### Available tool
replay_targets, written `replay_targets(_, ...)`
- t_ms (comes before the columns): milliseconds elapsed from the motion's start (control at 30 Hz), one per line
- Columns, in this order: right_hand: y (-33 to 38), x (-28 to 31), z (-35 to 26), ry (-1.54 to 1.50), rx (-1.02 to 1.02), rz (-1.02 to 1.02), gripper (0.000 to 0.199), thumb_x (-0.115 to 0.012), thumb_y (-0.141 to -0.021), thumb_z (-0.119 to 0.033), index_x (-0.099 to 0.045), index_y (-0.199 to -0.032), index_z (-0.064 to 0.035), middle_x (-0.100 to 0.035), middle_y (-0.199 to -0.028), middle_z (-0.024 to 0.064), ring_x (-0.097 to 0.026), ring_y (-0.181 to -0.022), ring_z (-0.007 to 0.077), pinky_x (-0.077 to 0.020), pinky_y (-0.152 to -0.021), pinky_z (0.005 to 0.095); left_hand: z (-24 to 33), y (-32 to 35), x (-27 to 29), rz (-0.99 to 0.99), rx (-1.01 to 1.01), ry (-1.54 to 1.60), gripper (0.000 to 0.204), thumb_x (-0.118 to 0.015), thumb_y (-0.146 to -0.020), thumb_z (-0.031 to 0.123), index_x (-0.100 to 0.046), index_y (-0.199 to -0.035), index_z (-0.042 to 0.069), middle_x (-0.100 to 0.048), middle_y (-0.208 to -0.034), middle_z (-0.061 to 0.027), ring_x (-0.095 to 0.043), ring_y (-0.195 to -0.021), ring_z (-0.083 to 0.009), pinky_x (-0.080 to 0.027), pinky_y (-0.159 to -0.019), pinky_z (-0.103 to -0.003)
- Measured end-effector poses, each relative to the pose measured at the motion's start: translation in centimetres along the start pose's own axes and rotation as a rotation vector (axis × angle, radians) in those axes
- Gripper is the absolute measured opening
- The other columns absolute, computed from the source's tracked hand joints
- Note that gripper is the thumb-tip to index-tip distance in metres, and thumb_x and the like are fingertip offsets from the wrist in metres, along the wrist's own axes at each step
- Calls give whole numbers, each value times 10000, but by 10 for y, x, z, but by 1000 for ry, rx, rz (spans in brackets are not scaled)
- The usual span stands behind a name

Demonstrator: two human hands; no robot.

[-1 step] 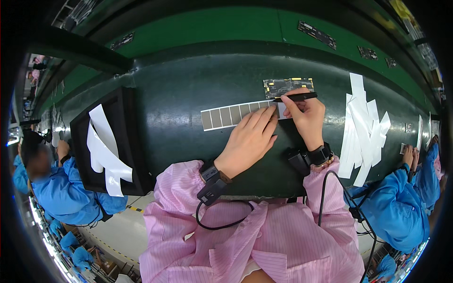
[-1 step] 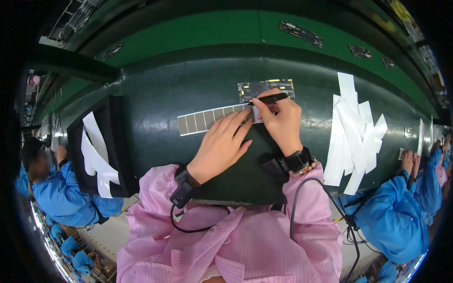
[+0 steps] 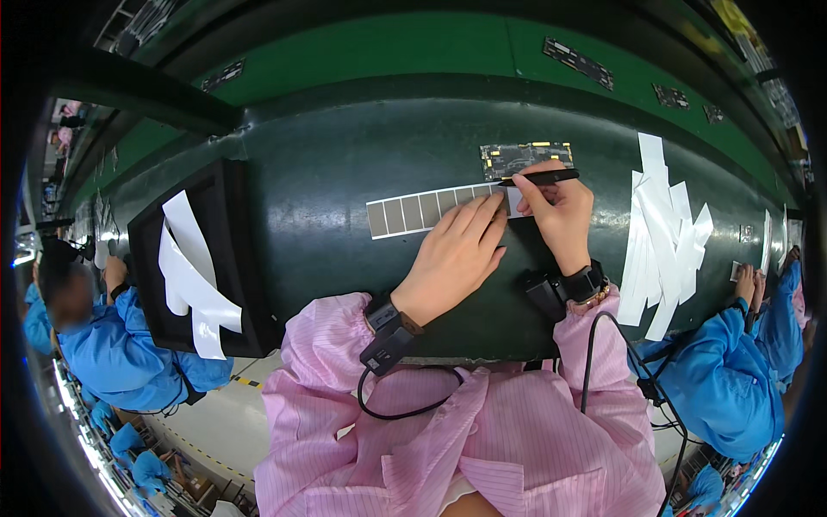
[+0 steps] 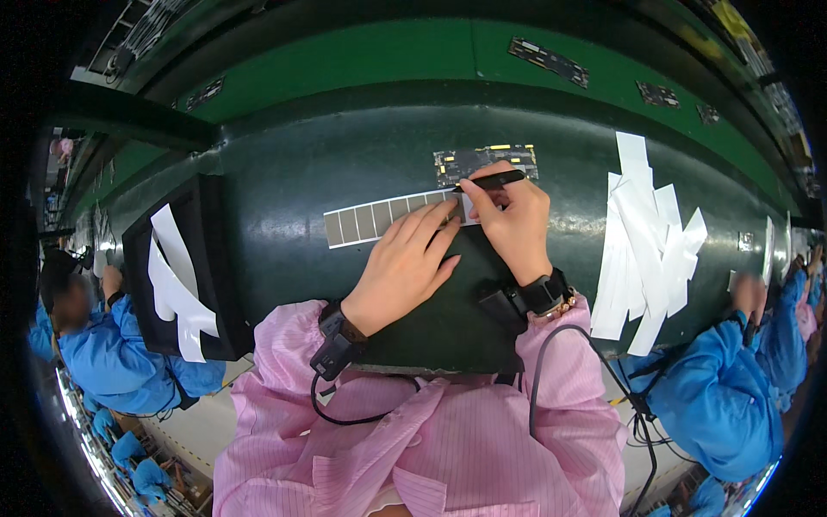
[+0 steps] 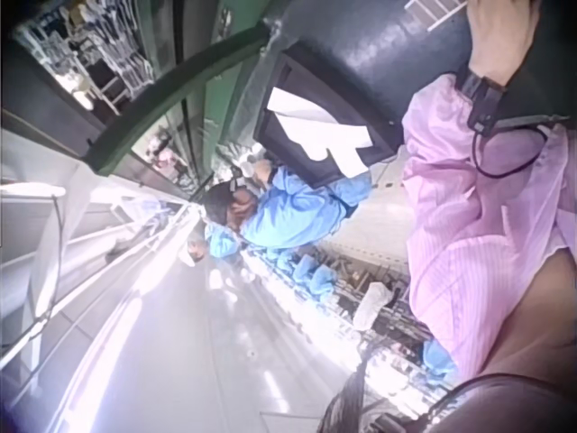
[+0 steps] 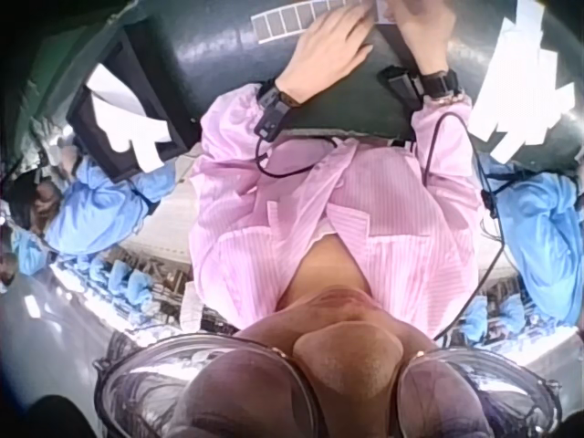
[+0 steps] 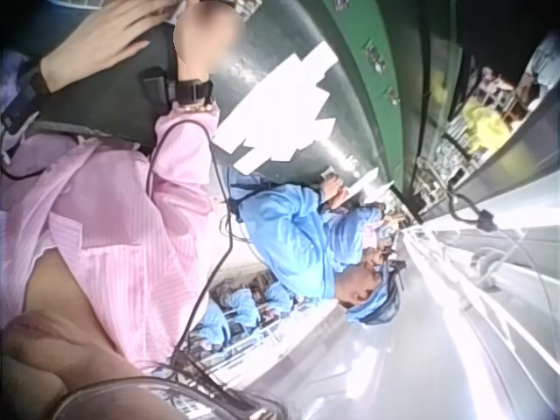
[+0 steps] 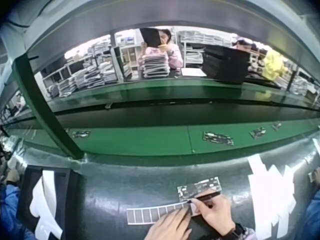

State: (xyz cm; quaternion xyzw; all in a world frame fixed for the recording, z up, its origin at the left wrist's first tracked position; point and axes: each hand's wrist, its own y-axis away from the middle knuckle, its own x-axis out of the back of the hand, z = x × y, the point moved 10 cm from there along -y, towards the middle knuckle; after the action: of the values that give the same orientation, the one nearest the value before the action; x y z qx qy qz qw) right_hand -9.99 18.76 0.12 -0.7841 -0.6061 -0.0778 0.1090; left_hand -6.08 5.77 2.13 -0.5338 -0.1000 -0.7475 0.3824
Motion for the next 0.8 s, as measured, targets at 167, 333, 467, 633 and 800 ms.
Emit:
replay_targets(167, -1, 2, -1, -36, 25, 24, 72, -683, -828, -6, -636, -870, 29, -649, -727, 51, -629, -581, 86, -500, -509, 221, -1, -4, 0, 1, -8, 6, 460, -673, -802, 188, -528, -1196, 0, -460, -1309, -143, -465, -1199, -288, -389, -1001, -394)
replay_targets(333, -8, 5, 1, -159, -20, 44, 90, -661, -860, -8, -611, -918, 39, -616, -732, 51, -593, -578, 94, -465, -513, 216, 2, -6, -1, 7, -37, 9, 452, -672, -802, 186, -529, -1188, 1, -463, -1304, -141, -468, -1193, -291, -393, -995, -396)
replay_targets(467, -30, 9, -1, -234, 18, 63, 86, -674, -848, -21, -620, -884, 35, -636, -699, 52, -615, -569, 81, -487, -492, 214, 0, -11, 2, 5, -17, -22, 435, -672, -801, 179, -532, -1177, 10, -472, -1285, -140, -482, -1166, -299, -408, -974, -397)
replay_targets(633, -44, 5, 5, -244, -16, 80, 101, -680, -851, -62, -621, -867, 18, -627, -661, 43, -601, -551, 74, -469, -486, 204, -15, -29, 11, 110, 4, 11, 447, -680, -789, 151, -522, -1177, -3, -469, -1282, -148, -491, -1169, -315, -422, -969, -411)
replay_targets(800, -43, 9, 13, -211, -41, 96, 97, -681, -849, -67, -625, -860, 11, -628, -638, 42, -596, -542, 70, -459, -481, 202, -22, -29, 6, 128, 28, 26, 468, -684, -784, 141, -514, -1194, -7, -456, -1299, -153, -476, -1204, -318, -422, -990, -407)
